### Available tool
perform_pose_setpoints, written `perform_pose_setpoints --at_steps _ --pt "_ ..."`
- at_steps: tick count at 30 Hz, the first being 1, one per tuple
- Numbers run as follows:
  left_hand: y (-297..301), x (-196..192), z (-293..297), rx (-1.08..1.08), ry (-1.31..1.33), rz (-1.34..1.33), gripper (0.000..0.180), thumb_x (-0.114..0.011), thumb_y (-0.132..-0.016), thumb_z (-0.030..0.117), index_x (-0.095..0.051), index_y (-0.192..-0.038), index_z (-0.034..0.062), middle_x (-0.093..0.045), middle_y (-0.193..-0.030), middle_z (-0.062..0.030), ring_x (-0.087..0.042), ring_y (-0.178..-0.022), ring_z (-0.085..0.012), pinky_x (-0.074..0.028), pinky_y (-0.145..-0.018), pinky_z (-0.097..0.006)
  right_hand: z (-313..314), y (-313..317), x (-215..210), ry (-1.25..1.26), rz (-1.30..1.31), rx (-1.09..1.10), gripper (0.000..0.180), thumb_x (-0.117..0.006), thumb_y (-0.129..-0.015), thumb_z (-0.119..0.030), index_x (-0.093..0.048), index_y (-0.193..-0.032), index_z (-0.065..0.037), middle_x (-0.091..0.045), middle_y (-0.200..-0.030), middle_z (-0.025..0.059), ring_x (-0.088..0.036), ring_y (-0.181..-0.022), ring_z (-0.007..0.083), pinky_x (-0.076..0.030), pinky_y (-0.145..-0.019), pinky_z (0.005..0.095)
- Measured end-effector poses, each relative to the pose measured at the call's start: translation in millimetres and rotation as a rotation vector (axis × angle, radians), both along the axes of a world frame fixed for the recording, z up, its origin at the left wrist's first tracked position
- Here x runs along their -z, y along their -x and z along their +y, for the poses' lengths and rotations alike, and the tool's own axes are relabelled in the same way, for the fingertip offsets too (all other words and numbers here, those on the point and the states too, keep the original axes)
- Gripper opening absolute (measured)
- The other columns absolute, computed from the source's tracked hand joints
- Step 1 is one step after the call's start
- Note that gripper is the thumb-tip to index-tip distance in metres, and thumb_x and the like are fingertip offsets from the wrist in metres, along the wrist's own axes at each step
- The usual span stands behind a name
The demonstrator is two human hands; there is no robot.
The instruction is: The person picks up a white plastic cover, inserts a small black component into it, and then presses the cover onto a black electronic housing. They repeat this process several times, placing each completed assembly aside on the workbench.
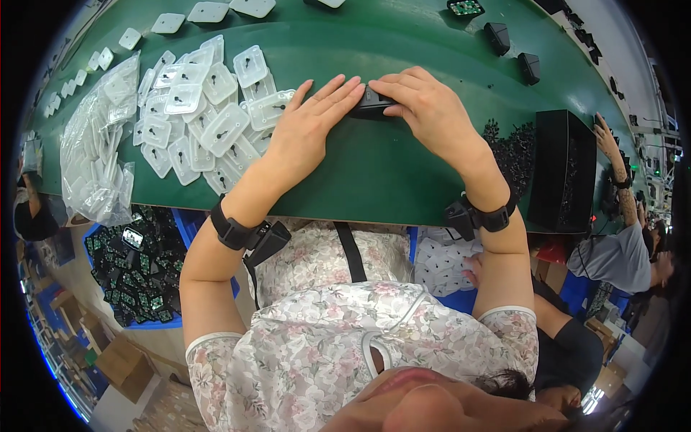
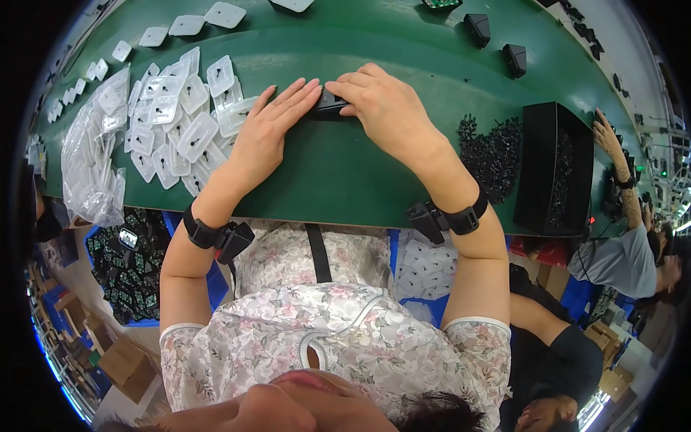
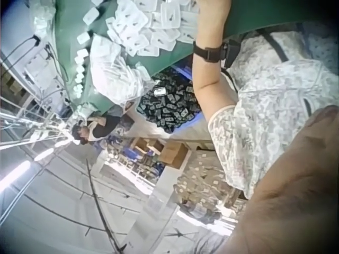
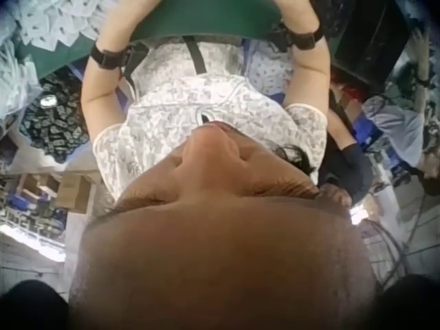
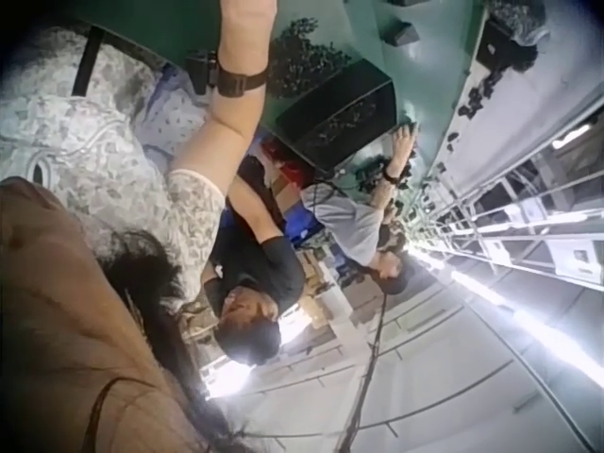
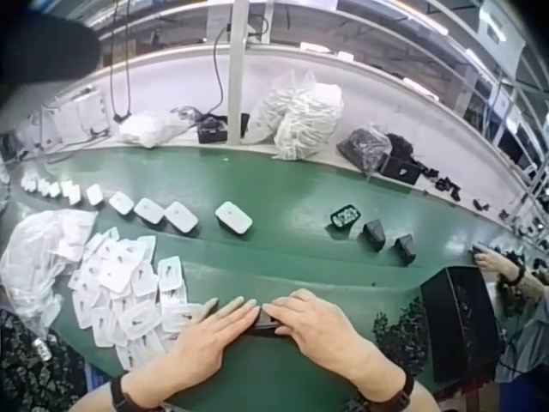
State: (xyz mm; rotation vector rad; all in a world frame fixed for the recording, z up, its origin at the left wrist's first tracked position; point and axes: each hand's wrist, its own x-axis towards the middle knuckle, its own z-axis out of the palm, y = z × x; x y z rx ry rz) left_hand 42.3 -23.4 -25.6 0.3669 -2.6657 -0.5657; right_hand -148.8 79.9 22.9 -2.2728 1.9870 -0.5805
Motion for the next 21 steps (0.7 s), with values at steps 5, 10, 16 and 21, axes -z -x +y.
perform_pose_setpoints --at_steps 5,10,16,21 --pt "0.5 -2.1 2.7 -0.03 0.142 -0.039 0.06 -0.047 -0.076 -0.007 -0.043 -0.134 0.009 -0.044 -0.138 -0.005 -0.04 -0.129 -0.0213 -0.029 -0.107 -0.044 2.5 -8.0 10.1 0.151 0.121 0.031 0.038 -0.065 -0.07 -0.002 -0.062 -0.108 -0.006 -0.062 -0.101 0.0046 -0.058 -0.091 0.0221 -0.051 -0.076 0.0318" --pt "1.1 -3.9 -2.2 -0.025 0.218 -0.076 0.056 -0.05 -0.079 -0.001 -0.043 -0.134 0.0076 -0.045 -0.137 -0.0052 -0.042 -0.127 -0.0211 -0.03 -0.106 -0.044 -0.4 -11.4 15.4 0.194 0.226 0.043 0.04 -0.066 -0.067 -0.002 -0.062 -0.107 -0.006 -0.06 -0.1 0.004 -0.058 -0.09 0.0205 -0.051 -0.073 0.0309" --pt "9.8 -1.9 3.5 -0.048 0.292 -0.024 0.052 -0.059 -0.078 0.01 -0.047 -0.128 0.0042 -0.051 -0.13 -0.0089 -0.05 -0.117 -0.0223 -0.038 -0.099 -0.038 -1.7 -2.5 13.6 0.152 0.036 0.041 0.038 -0.065 -0.07 -0.002 -0.062 -0.108 -0.007 -0.061 -0.099 0.0055 -0.058 -0.089 0.0224 -0.051 -0.073 0.0323" --pt "33.2 -4.1 -2.5 -0.138 0.333 -0.024 0.048 -0.067 -0.074 0.015 -0.054 -0.119 0.0046 -0.059 -0.115 -0.0127 -0.058 -0.1 -0.0252 -0.046 -0.084 -0.037 -24.9 28.0 10.1 -0.227 -0.533 0.139 0.029 -0.064 -0.083 -0.015 -0.061 -0.111 -0.006 -0.064 -0.1 0.005 -0.059 -0.09 0.0155 -0.047 -0.078 0.0281"
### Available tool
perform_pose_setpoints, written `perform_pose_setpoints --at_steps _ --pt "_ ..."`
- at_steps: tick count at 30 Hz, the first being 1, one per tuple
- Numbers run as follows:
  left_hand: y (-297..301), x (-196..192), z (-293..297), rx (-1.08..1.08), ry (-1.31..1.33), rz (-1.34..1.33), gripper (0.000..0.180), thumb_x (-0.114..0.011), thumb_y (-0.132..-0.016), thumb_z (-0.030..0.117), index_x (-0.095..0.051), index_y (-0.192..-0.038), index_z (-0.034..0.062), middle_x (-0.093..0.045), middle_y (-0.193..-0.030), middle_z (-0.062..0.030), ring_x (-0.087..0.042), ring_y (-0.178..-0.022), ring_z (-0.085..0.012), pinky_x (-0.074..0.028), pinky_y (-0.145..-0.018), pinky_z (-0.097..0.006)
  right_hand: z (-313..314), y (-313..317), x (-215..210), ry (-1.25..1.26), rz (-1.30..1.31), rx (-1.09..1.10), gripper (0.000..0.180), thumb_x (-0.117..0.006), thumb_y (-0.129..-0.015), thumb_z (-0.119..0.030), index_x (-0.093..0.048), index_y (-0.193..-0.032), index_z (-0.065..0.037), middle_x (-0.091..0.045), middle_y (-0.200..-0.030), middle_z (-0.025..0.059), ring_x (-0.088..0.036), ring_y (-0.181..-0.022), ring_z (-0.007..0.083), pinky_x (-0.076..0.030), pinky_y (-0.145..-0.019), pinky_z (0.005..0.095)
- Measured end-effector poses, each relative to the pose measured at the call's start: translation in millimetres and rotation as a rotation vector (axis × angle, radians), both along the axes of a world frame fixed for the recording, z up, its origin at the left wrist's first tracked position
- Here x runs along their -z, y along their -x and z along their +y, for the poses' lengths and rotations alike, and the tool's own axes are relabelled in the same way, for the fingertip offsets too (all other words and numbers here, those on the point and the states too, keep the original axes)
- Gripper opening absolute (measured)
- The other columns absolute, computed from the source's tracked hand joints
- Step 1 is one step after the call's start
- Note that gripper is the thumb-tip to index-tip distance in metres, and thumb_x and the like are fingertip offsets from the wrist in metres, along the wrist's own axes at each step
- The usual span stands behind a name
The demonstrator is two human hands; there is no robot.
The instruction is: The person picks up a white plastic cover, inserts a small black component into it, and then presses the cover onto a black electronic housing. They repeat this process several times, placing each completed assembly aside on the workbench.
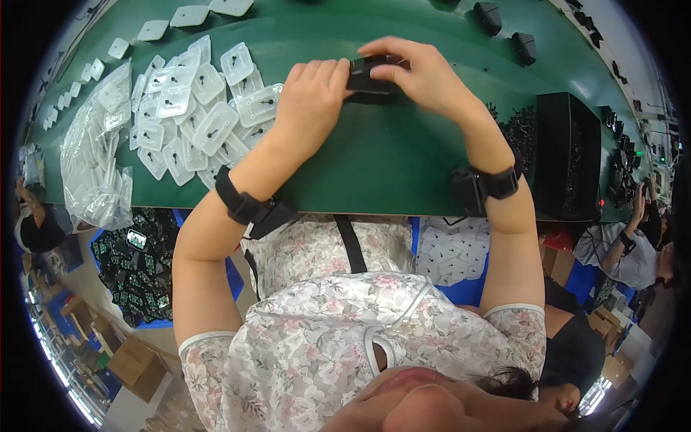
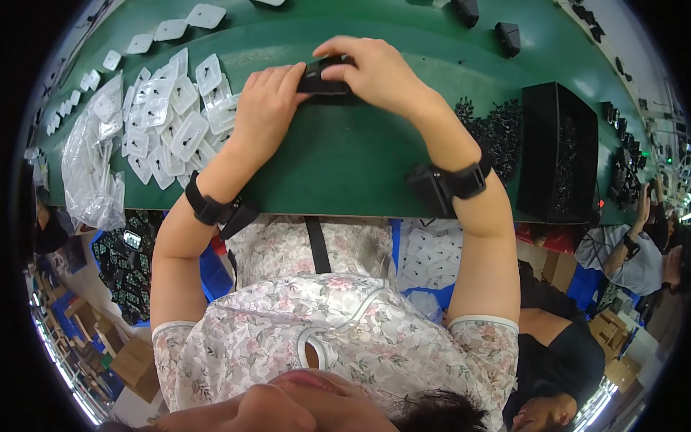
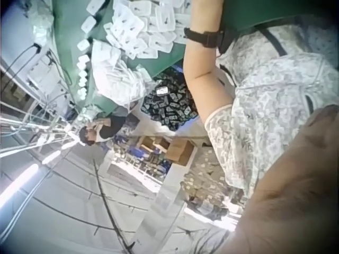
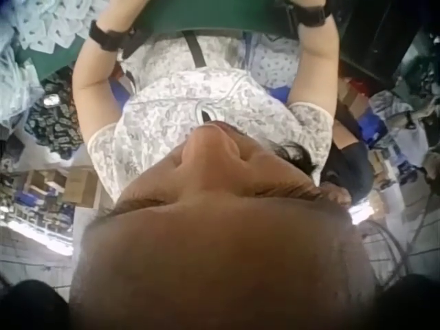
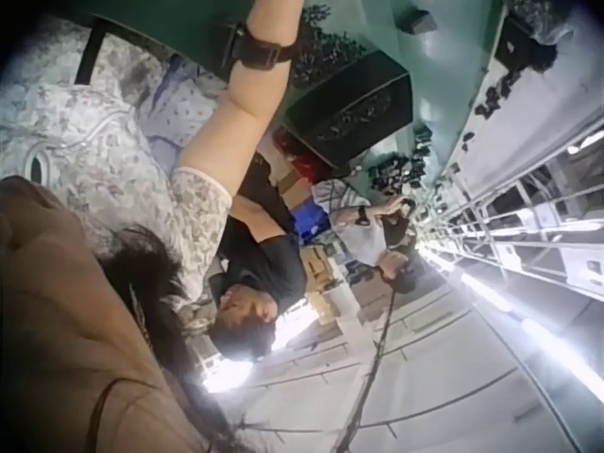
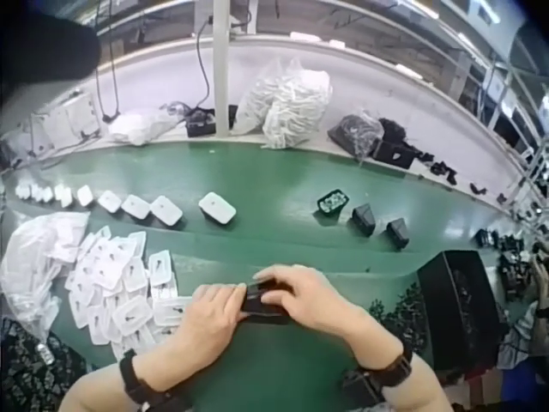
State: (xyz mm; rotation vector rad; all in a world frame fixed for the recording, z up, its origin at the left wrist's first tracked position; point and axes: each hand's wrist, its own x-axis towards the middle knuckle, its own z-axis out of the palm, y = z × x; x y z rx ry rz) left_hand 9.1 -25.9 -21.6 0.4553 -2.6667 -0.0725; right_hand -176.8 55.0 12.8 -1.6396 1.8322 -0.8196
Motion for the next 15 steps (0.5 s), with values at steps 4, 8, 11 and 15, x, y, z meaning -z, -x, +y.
perform_pose_setpoints --at_steps 4,8,11,15 --pt "3.2 -2.6 -7.2 -0.086 -0.559 0.214 0.033 -0.064 -0.082 0.021 -0.059 -0.107 -0.0007 -0.065 -0.092 -0.0135 -0.063 -0.083 -0.0216 -0.047 -0.068 -0.032 6.1 -7.4 7.5 0.045 -0.765 0.144 0.035 -0.056 -0.092 -0.021 -0.052 -0.123 -0.005 -0.059 -0.111 0.0063 -0.055 -0.101 0.015 -0.044 -0.089 0.0297" --pt "3.5 -8.6 2.5 -0.053 -1.323 0.436 0.032 -0.056 -0.092 0.026 -0.061 -0.1 -0.0042 -0.068 -0.079 -0.0101 -0.063 -0.065 -0.013 -0.045 -0.053 -0.025 15.3 -35.4 2.0 0.228 -0.889 0.165 0.045 -0.058 -0.091 -0.014 -0.041 -0.13 0.0 -0.056 -0.115 0.0109 -0.052 -0.106 0.0166 -0.039 -0.096 0.031" --pt "5.2 -4.4 9.2 0.026 -1.521 0.523 0.033 -0.053 -0.094 0.027 -0.061 -0.1 -0.0039 -0.068 -0.082 -0.0085 -0.063 -0.067 -0.0101 -0.044 -0.053 -0.021 10.7 -44.6 1.9 0.273 -0.89 0.234 0.046 -0.058 -0.09 -0.011 -0.041 -0.131 -0.001 -0.056 -0.117 0.0118 -0.051 -0.108 0.0168 -0.038 -0.097 0.0314" --pt "-8.8 -6.9 7.7 -0.03 -1.374 0.382 0.038 -0.057 -0.091 0.026 -0.052 -0.114 -0.0032 -0.067 -0.086 -0.0104 -0.063 -0.067 -0.0146 -0.046 -0.056 -0.027 -15.2 -21.0 3.7 0.378 -0.49 0.183 0.045 -0.057 -0.088 -0.006 -0.048 -0.131 -0.008 -0.058 -0.109 0.006 -0.052 -0.1 0.012 -0.041 -0.089 0.0266"
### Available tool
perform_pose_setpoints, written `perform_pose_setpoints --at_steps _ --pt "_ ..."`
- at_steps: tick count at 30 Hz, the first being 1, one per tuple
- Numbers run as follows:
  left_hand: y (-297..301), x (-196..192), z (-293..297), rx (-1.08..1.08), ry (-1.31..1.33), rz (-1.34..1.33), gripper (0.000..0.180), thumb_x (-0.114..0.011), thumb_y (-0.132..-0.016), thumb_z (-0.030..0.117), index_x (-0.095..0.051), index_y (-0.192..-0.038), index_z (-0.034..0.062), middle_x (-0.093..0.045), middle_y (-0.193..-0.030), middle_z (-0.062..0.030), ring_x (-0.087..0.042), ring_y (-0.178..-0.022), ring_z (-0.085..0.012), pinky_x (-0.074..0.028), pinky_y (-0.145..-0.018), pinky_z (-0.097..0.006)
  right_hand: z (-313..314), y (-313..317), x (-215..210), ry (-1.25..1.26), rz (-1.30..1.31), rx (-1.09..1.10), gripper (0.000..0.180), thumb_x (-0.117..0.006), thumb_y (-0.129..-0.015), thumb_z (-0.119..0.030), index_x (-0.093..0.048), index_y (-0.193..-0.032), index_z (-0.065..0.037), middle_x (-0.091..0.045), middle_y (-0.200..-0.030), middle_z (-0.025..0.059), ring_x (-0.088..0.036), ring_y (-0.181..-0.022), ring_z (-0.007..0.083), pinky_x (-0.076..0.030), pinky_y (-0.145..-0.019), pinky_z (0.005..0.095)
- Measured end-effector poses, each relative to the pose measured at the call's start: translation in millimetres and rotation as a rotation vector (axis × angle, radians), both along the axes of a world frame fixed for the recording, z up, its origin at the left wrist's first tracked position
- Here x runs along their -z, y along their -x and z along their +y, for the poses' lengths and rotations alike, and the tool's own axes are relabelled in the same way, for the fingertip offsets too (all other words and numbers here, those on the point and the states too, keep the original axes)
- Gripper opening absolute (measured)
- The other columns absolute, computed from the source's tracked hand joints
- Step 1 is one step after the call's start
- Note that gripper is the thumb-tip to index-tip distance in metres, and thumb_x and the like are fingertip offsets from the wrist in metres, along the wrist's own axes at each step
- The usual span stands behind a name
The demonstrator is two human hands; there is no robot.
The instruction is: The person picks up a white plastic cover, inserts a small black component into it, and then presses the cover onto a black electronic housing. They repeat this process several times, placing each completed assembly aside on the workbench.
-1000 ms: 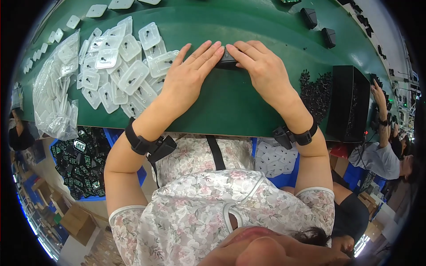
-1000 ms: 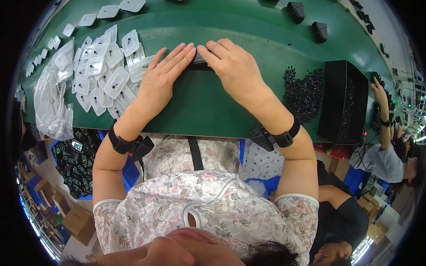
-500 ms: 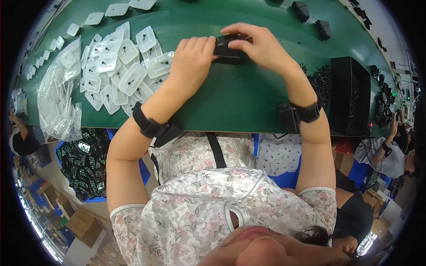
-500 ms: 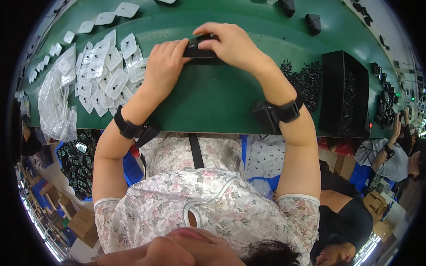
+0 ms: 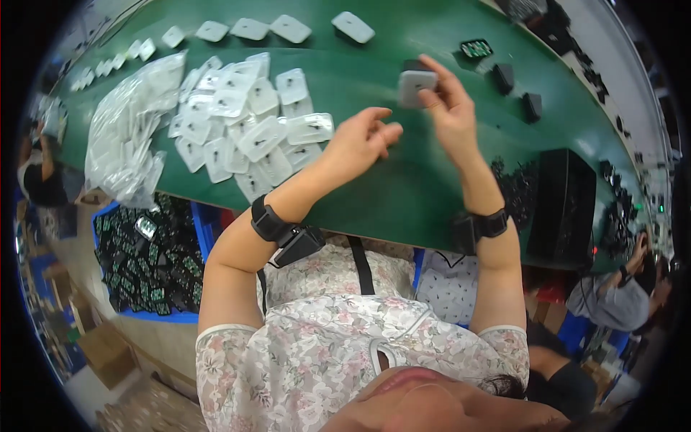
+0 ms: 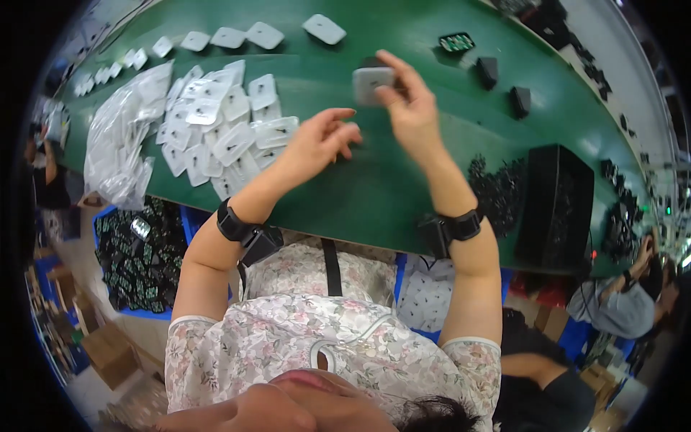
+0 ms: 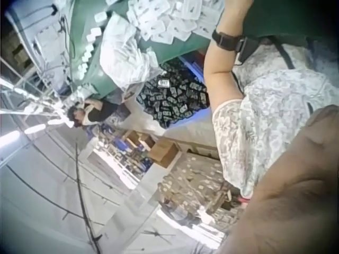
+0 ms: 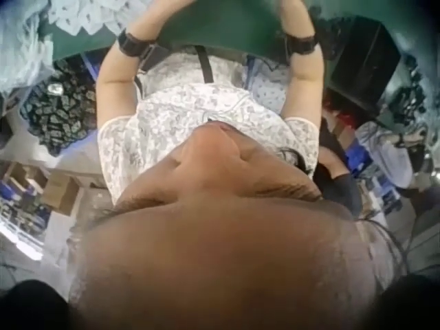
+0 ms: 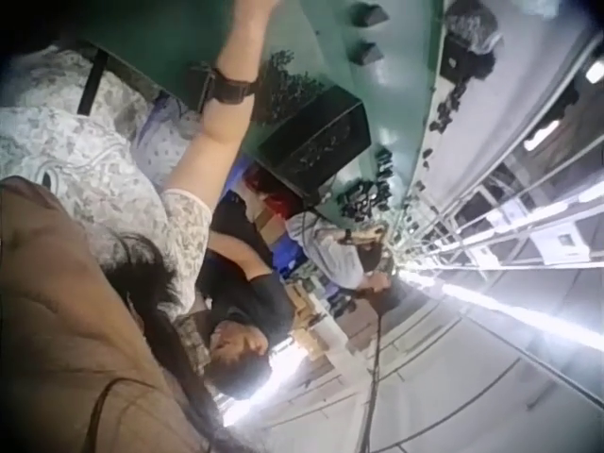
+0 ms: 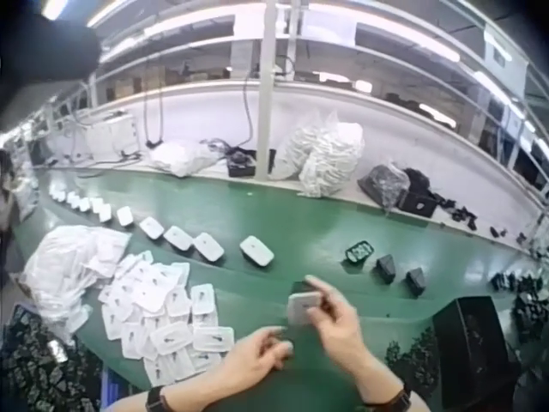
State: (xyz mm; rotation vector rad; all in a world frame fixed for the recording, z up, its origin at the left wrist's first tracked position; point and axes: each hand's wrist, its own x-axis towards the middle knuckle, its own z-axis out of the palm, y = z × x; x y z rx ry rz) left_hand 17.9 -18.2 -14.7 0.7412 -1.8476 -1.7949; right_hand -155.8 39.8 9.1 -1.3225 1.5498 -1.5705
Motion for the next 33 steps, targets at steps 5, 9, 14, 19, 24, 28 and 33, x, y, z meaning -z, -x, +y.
perform_pose_setpoints --at_steps 5,9,14,19,24,28,33 --pt "-59.0 -20.8 -11.8 -0.05 0.267 -0.145 0.044 -0.061 -0.087 0.023 -0.046 -0.122 0.0033 -0.065 -0.088 -0.0089 -0.062 -0.064 -0.0233 -0.048 -0.06 -0.035 -42.3 75.8 3.1 -0.057 0.435 -0.004 0.043 -0.051 -0.089 -0.005 -0.049 -0.132 -0.012 -0.052 -0.094 0.0021 -0.046 -0.084 0.0108 -0.039 -0.08 0.0214" --pt "-136.6 -42.3 -41.4 -0.61 0.692 -0.394 0.035 -0.06 -0.086 0.019 -0.051 -0.118 0.01 -0.066 -0.087 -0.006 -0.063 -0.066 -0.0256 -0.048 -0.061 -0.037 -59.4 99.5 3.5 -0.374 0.543 0.082 0.036 -0.049 -0.092 -0.008 -0.046 -0.128 -0.008 -0.057 -0.101 0.0077 -0.052 -0.092 0.0141 -0.041 -0.084 0.025" --pt "-259.1 -22.0 -115.2 -1.02 0.949 -0.645 0.02 -0.058 -0.088 0.017 -0.063 -0.103 0.0058 -0.066 -0.087 -0.0119 -0.063 -0.069 -0.024 -0.049 -0.063 -0.034 -71.9 148.4 31.6 -0.322 0.637 0.02 0.025 -0.049 -0.093 -0.011 -0.049 -0.117 -0.003 -0.057 -0.101 0.0077 -0.053 -0.094 0.0143 -0.042 -0.084 0.0256" --pt "-343.4 -16.6 -159.2 -1.071 1.046 -0.849 0.016 -0.061 -0.083 0.015 -0.064 -0.093 0.0031 -0.063 -0.091 -0.0135 -0.06 -0.082 -0.0317 -0.048 -0.072 -0.04 -78.2 153.3 23.2 -0.38 0.538 -0.035 0.023 -0.051 -0.093 -0.014 -0.054 -0.113 -0.001 -0.06 -0.097 0.0043 -0.054 -0.088 0.0124 -0.043 -0.081 0.0252" --pt "-348.4 -7.1 -175.0 -0.738 1.079 -1.217 0.018 -0.06 -0.081 0.017 -0.064 -0.09 0.0016 -0.06 -0.097 -0.0167 -0.056 -0.093 -0.0355 -0.048 -0.077 -0.044 -70.5 153.4 18.2 -0.447 0.456 0.045 0.026 -0.053 -0.092 -0.015 -0.056 -0.114 0.0 -0.062 -0.097 0.0074 -0.057 -0.09 0.0146 -0.044 -0.082 0.027" --pt "-363.1 8.9 -195.9 -0.655 1.051 -1.434 0.019 -0.051 -0.08 0.012 -0.063 -0.087 -0.0021 -0.058 -0.102 -0.0217 -0.055 -0.096 -0.0391 -0.048 -0.078 -0.048 -68.6 146.8 14.9 -0.248 0.51 0.125 0.028 -0.056 -0.091 -0.017 -0.056 -0.114 -0.001 -0.063 -0.1 0.0084 -0.059 -0.094 0.0157 -0.045 -0.084 0.0277" --pt "-410.6 35.0 -212.7 -0.551 1.297 -1.393 0.016 -0.045 -0.082 0.011 -0.057 -0.081 -0.0003 -0.058 -0.09 -0.0242 -0.054 -0.088 -0.0407 -0.045 -0.076 -0.048 -33.0 117.4 -31.2 -0.08 0.474 0.26 0.026 -0.056 -0.092 -0.016 -0.058 -0.114 -0.003 -0.063 -0.099 0.004 -0.057 -0.089 0.0107 -0.046 -0.081 0.0243"
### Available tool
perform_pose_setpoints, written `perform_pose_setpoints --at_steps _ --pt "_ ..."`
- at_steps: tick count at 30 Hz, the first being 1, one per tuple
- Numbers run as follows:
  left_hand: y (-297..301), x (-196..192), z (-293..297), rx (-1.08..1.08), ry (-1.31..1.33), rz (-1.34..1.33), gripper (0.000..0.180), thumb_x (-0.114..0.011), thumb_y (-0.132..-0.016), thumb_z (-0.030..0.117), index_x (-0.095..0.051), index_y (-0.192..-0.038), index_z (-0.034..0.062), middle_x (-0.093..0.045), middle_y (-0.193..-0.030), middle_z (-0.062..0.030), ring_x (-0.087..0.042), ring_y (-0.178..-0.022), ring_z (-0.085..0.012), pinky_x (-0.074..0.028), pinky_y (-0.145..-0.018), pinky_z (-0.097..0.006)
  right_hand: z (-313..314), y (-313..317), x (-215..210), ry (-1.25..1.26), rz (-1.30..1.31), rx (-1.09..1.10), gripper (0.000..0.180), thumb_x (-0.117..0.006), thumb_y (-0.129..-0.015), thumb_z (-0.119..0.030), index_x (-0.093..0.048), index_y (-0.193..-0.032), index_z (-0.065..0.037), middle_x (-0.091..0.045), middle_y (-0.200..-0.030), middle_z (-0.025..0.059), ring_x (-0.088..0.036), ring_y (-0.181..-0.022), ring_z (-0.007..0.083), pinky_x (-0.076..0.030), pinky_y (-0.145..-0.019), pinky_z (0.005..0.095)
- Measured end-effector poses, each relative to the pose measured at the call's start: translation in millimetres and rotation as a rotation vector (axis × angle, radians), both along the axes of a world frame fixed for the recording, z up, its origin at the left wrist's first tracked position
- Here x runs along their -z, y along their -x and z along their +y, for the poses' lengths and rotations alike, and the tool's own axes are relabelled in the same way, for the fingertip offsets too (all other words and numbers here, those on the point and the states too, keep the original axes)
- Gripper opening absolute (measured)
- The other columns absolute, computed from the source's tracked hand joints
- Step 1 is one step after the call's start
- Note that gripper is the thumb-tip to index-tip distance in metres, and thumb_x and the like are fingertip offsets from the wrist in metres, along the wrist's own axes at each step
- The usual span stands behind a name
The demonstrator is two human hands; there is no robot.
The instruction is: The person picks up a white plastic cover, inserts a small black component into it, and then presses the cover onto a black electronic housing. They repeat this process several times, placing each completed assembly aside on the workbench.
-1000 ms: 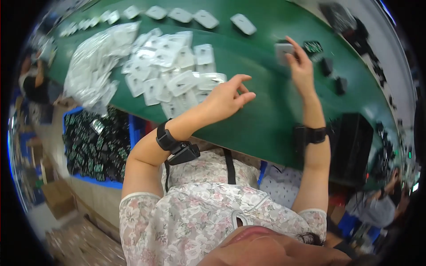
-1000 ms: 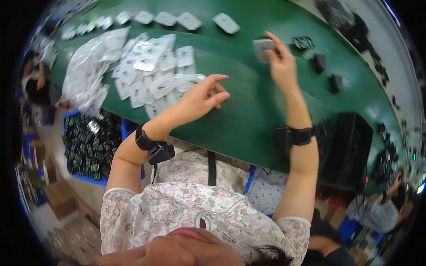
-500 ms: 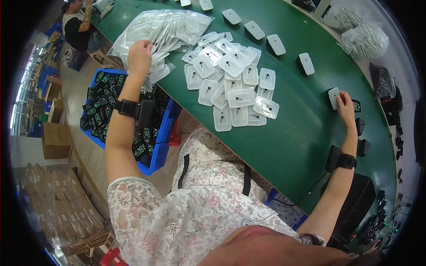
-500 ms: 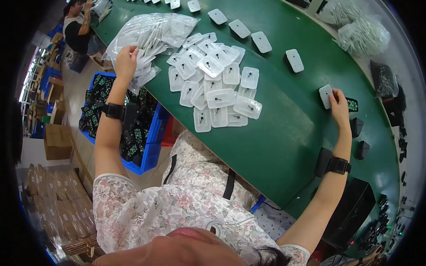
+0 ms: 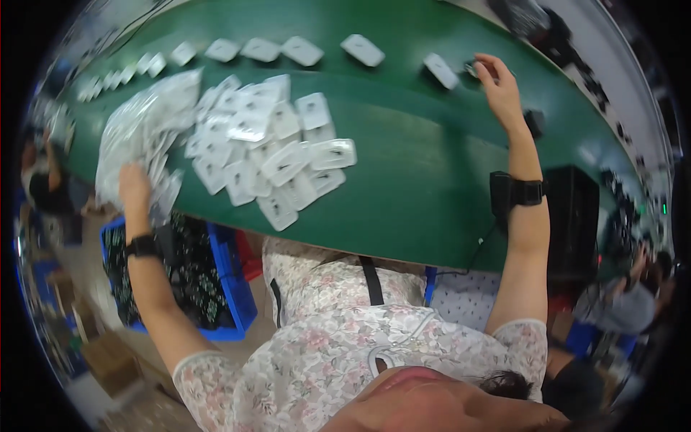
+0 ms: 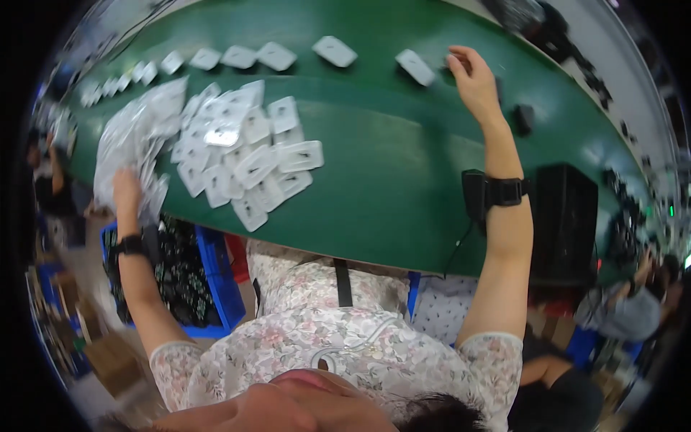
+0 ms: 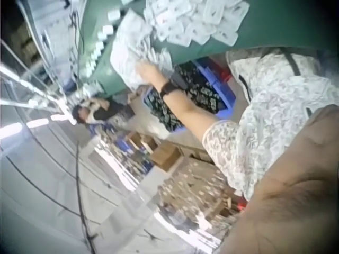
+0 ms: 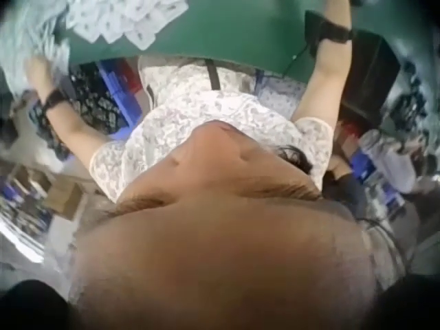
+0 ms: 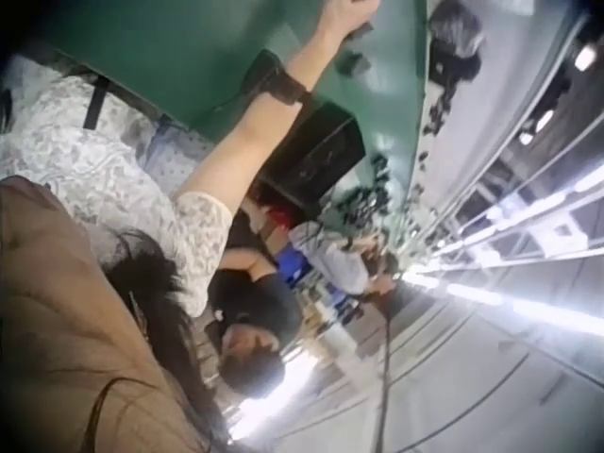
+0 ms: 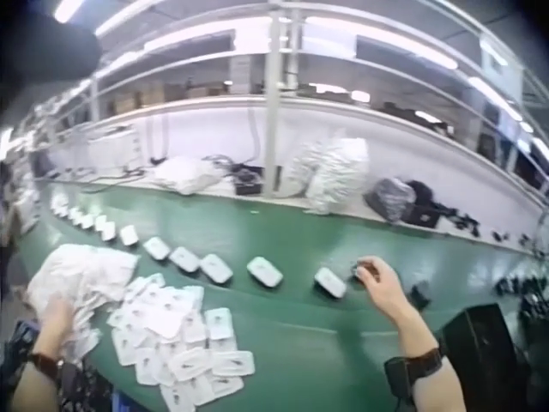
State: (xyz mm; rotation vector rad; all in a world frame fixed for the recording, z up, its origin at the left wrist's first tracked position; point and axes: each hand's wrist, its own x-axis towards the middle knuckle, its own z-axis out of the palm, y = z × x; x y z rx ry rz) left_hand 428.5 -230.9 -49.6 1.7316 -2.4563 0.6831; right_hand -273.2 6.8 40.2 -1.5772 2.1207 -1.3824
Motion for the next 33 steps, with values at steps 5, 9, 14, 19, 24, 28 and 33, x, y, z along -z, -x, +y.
perform_pose_setpoints --at_steps 5,9,14,19,24,28,33 --pt "6.1 -5.7 7.2 -0.129 0.08 0.092 0.022 -0.049 -0.087 0.021 -0.061 -0.091 0.0027 -0.06 -0.091 -0.0181 -0.057 -0.083 -0.0377 -0.046 -0.072 -0.047 70.0 1.4 -15.4 -0.017 -0.066 0.1 0.023 -0.055 -0.092 -0.017 -0.061 -0.109 -0.003 -0.064 -0.095 0.0029 -0.056 -0.086 0.0096 -0.044 -0.081 0.023" --pt "35.4 -42.5 21.0 -0.068 0.169 -0.012 0.023 -0.051 -0.089 0.021 -0.066 -0.085 0.0038 -0.06 -0.087 -0.0167 -0.058 -0.081 -0.0355 -0.045 -0.069 -0.044 124.4 17.6 -10.3 -0.001 -0.059 0.195 0.021 -0.057 -0.091 -0.018 -0.063 -0.104 -0.003 -0.065 -0.093 0.0021 -0.056 -0.085 0.0096 -0.045 -0.078 0.0236" --pt "116.9 -93.6 63.5 0.163 0.282 0.432 0.02 -0.056 -0.09 0.018 -0.065 -0.091 0.0 -0.062 -0.085 -0.0128 -0.061 -0.075 -0.0263 -0.047 -0.064 -0.037 153.0 13.0 -1.4 -0.224 0.225 0.387 0.016 -0.061 -0.083 -0.013 -0.065 -0.097 -0.005 -0.064 -0.089 0.0027 -0.057 -0.08 0.0132 -0.046 -0.075 0.026" --pt "236.2 -86.2 109.2 0.522 -0.544 1.347 0.021 -0.054 -0.091 0.006 -0.049 -0.11 -0.0013 -0.06 -0.085 -0.009 -0.063 -0.072 -0.0165 -0.052 -0.063 -0.026 153.7 12.2 16.0 -0.381 0.371 0.399 0.014 -0.06 -0.082 -0.013 -0.064 -0.093 -0.005 -0.063 -0.09 0.0077 -0.06 -0.081 0.0221 -0.047 -0.075 0.0312" --pt "354.0 -90.1 188.2 0.732 -1.121 1.443 0.039 -0.049 -0.091 -0.001 -0.041 -0.13 0.0007 -0.058 -0.09 -0.0073 -0.061 -0.067 -0.0139 -0.053 -0.057 -0.024 164.7 0.1 4.2 -0.593 0.458 0.349 0.013 -0.059 -0.081 -0.015 -0.062 -0.088 -0.005 -0.063 -0.087 0.0105 -0.06 -0.082 0.0292 -0.047 -0.072 0.0365" --pt "393.3 -70.5 207.8 0.761 -1.279 1.391 0.021 -0.048 -0.093 0.001 -0.058 -0.111 -0.0024 -0.06 -0.098 -0.0109 -0.062 -0.069 -0.0139 -0.052 -0.057 -0.023 178.5 -23.4 2.2 -0.634 0.381 0.323 0.013 -0.064 -0.078 -0.016 -0.061 -0.084 -0.005 -0.063 -0.08 0.0098 -0.06 -0.077 0.0299 -0.047 -0.068 0.0366" --pt "432.8 -62.7 220.8 0.737 -1.414 1.415 0.019 -0.05 -0.093 0.004 -0.06 -0.108 -0.0033 -0.06 -0.098 -0.0108 -0.061 -0.068 -0.0134 -0.051 -0.057 -0.023 183.8 -43.1 34.3 -0.473 0.476 0.289 0.021 -0.069 -0.075 -0.02 -0.056 -0.078 -0.004 -0.056 -0.075 0.0083 -0.057 -0.071 0.0277 -0.046 -0.063 0.0351"
